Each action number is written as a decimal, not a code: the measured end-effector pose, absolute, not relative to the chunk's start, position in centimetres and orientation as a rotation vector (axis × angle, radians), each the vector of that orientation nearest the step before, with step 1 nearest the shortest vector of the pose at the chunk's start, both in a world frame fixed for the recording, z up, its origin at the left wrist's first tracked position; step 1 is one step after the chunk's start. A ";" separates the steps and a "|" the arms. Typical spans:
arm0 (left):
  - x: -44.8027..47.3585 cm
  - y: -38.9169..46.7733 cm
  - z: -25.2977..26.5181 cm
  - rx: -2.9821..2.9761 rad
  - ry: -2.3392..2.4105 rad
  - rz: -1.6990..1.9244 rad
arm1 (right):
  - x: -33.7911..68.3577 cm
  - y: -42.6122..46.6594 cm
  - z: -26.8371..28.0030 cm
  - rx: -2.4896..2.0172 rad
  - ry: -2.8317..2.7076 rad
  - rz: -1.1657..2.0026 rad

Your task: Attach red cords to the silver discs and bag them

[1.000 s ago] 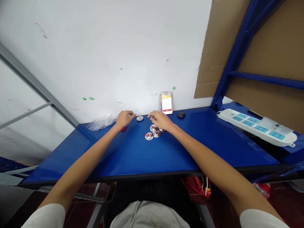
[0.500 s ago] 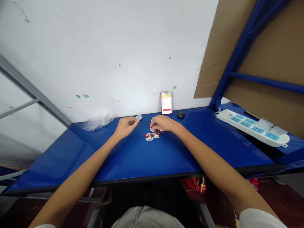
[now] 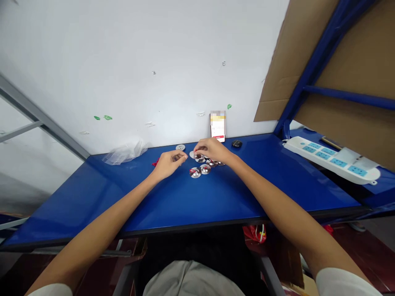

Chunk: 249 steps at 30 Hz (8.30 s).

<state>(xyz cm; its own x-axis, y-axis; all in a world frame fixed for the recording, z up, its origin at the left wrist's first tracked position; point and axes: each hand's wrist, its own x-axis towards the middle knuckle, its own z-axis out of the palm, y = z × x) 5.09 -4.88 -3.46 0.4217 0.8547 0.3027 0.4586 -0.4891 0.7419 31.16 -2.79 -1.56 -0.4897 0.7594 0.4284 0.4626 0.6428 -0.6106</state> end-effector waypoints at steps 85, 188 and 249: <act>2.7 -2.0 -3.3 1.386 1.099 0.917 | 28.0 -2.6 -4.6 -0.940 -1.945 0.690; -4.2 1.9 -1.0 1.774 1.368 0.762 | 30.7 -3.0 -2.3 -1.182 -2.651 0.178; 3.9 -4.8 -2.6 1.691 0.775 0.976 | 25.9 -4.8 -3.4 -0.801 -1.517 1.130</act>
<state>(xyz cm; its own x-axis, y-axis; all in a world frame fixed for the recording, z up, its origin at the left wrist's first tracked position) 3.95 -4.85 -2.64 0.4702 0.8481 0.2444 0.0464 -0.3003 0.9527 25.94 -4.85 -3.37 -0.2424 0.9089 0.3395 -0.0650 0.3339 -0.9404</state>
